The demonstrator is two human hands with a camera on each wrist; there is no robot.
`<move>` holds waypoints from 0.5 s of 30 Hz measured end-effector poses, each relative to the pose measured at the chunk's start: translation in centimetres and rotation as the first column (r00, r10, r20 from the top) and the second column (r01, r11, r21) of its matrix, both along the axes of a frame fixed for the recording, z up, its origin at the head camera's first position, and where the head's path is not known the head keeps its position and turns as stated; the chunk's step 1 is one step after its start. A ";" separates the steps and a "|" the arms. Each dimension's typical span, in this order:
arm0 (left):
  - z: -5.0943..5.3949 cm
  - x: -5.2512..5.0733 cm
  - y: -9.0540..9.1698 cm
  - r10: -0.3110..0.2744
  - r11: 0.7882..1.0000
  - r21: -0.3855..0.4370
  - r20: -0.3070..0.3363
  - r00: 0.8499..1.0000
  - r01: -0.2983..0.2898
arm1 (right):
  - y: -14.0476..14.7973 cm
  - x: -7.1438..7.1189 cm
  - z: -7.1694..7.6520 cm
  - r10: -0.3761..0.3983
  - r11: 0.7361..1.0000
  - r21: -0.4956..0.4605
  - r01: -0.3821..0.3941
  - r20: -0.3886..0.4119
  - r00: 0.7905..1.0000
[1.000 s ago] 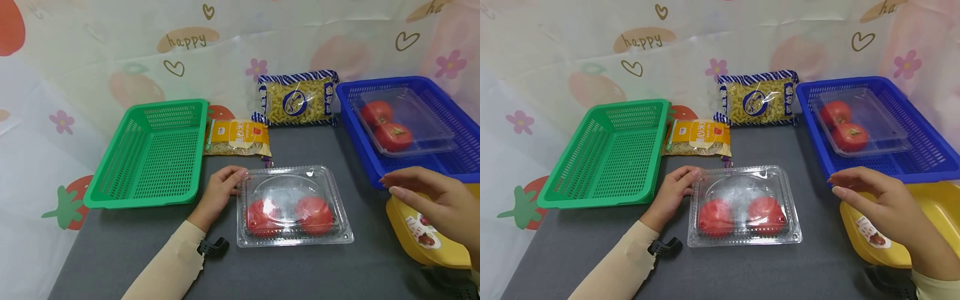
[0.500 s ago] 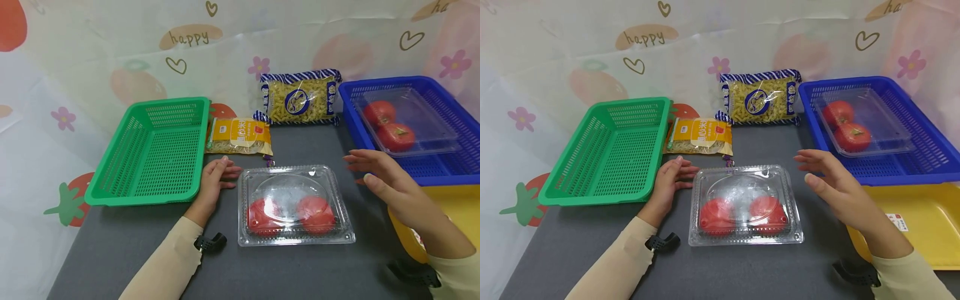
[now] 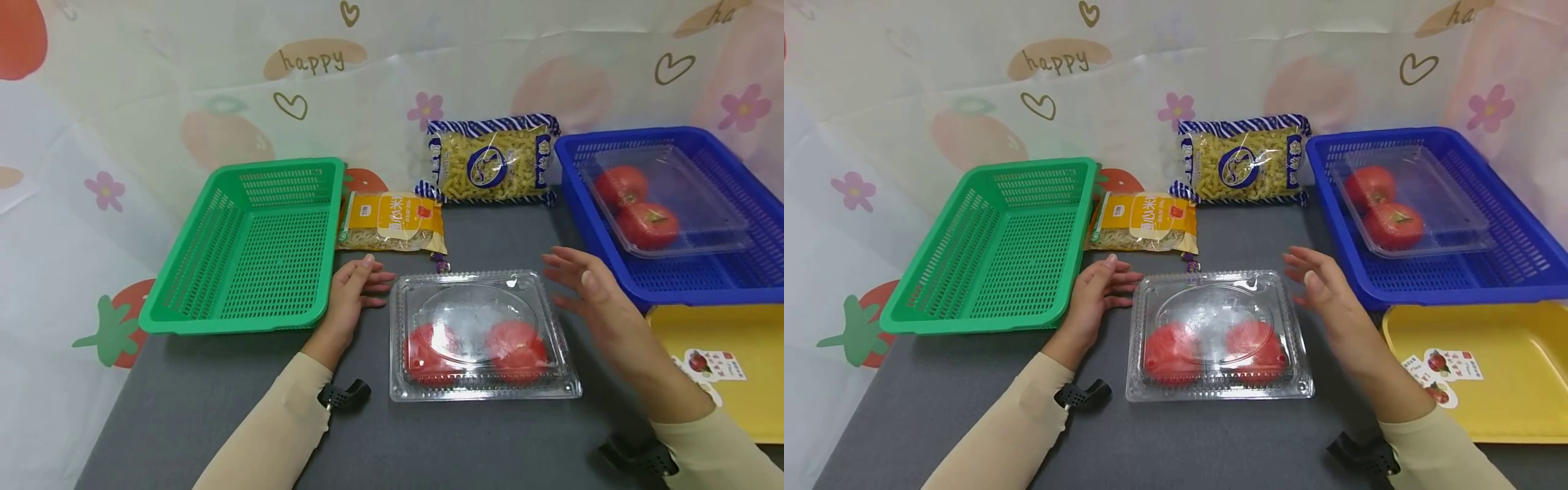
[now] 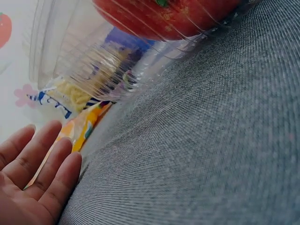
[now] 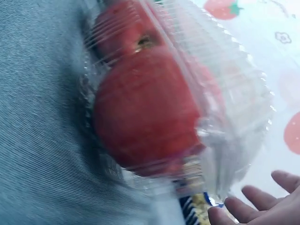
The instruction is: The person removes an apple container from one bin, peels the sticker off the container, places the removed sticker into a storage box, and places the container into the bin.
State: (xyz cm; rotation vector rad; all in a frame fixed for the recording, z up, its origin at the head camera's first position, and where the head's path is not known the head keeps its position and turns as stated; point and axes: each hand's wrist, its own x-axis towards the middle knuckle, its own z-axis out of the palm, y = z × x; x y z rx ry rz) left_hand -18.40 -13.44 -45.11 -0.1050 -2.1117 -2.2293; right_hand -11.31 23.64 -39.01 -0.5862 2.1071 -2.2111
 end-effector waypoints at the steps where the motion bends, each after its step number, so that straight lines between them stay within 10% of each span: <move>1: 0.0 0.0 0.0 -0.001 1.000 0.001 0.002 1.000 0.001 | -0.1 0.0 -0.3 -0.013 1.000 -0.002 0.013 0.015 1.000; 15: 0.1 0.1 0.0 0.004 1.000 -0.009 0.024 1.000 -0.003 | -0.6 -0.5 -2.9 -0.070 0.990 0.139 0.014 0.411 0.909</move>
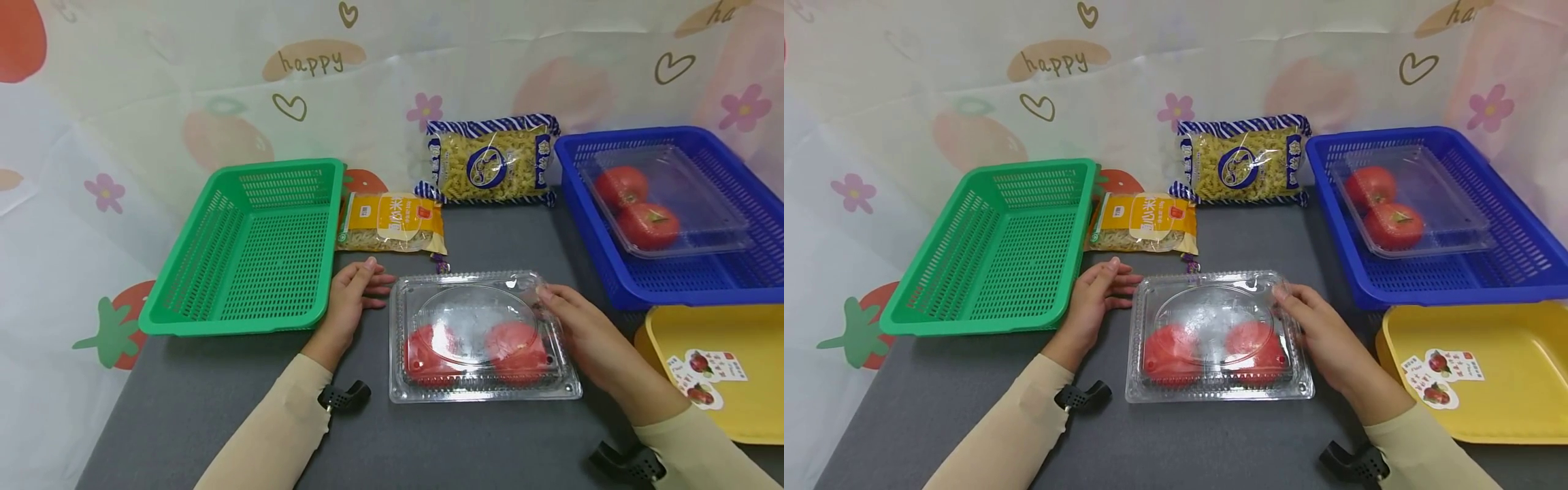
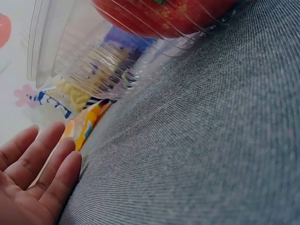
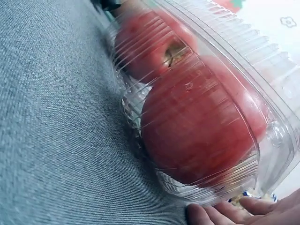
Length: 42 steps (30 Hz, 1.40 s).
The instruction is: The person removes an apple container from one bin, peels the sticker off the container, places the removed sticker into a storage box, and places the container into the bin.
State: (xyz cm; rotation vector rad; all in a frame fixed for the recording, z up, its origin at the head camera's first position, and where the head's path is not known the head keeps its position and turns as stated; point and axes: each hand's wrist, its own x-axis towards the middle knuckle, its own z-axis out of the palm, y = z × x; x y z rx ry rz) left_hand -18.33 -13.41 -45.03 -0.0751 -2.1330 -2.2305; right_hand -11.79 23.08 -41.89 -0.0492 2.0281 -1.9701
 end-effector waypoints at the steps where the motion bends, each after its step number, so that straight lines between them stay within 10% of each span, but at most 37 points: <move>1: 0.0 0.0 0.0 0.001 1.000 0.000 0.000 1.000 -0.001 | 0.0 0.0 0.0 -0.004 1.000 -0.008 0.004 0.015 1.000; 12: -0.1 0.0 0.0 0.006 1.000 0.010 -0.004 1.000 -0.006 | 0.2 0.0 0.3 0.016 0.975 -0.220 -0.013 0.016 1.000; 27: -0.2 0.1 0.0 0.016 0.999 -0.034 0.021 1.000 -0.016 | 0.9 0.3 1.0 0.135 0.961 -0.253 -0.110 0.083 0.987; 42: 0.0 0.2 0.2 0.036 0.999 -0.005 0.024 0.999 -0.036 | 0.7 0.8 1.7 0.097 0.945 -0.317 -0.082 0.034 0.995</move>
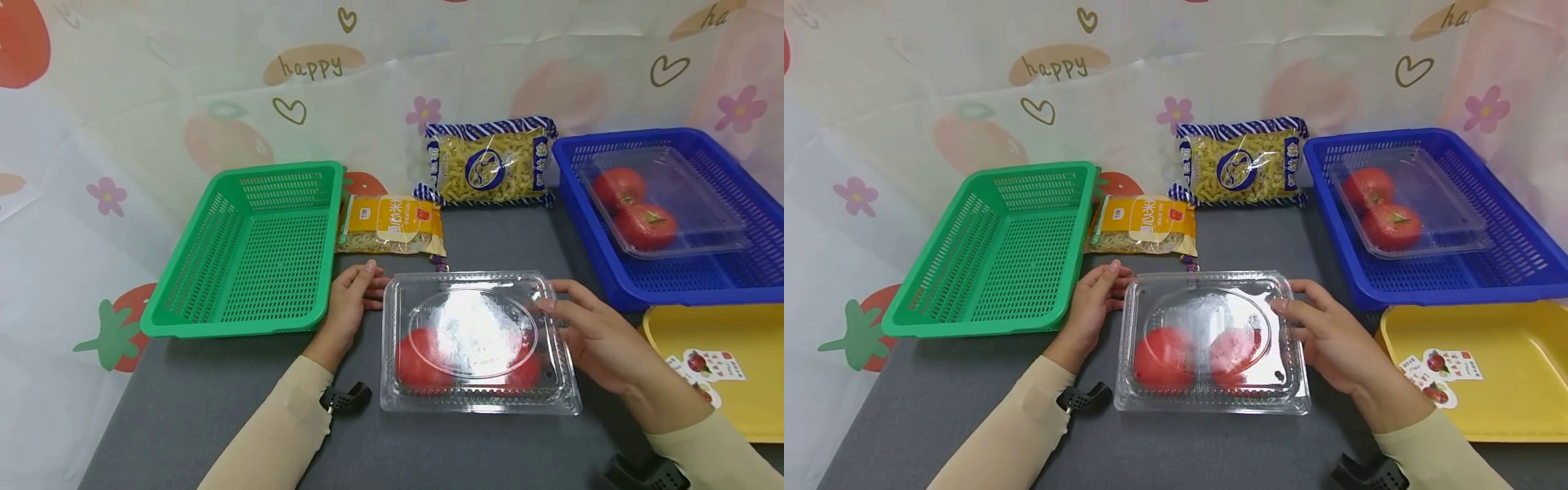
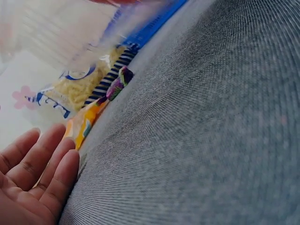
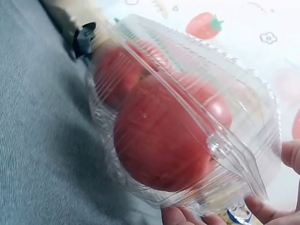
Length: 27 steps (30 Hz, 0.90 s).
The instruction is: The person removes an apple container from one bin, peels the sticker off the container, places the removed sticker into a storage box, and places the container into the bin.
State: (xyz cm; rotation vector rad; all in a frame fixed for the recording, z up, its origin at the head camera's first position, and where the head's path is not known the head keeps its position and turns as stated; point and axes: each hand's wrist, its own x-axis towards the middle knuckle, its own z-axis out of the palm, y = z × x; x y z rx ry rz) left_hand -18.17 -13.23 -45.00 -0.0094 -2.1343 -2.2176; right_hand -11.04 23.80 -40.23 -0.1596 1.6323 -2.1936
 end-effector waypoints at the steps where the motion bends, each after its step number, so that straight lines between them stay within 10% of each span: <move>1: 0.0 0.0 0.0 0.005 1.000 0.008 -0.002 1.000 -0.005 | 0.0 0.0 0.1 -0.006 1.000 -0.017 0.006 -0.005 1.000; 15: 0.2 0.0 -0.1 0.022 1.000 -0.019 -0.005 1.000 -0.022 | 1.5 -0.6 3.6 -0.079 0.981 -0.185 0.065 -0.073 0.994; 27: 2.1 1.0 2.4 -0.136 0.990 -0.036 0.007 0.991 0.136 | 5.2 -1.8 6.5 -0.180 0.889 -0.430 0.159 -0.009 0.984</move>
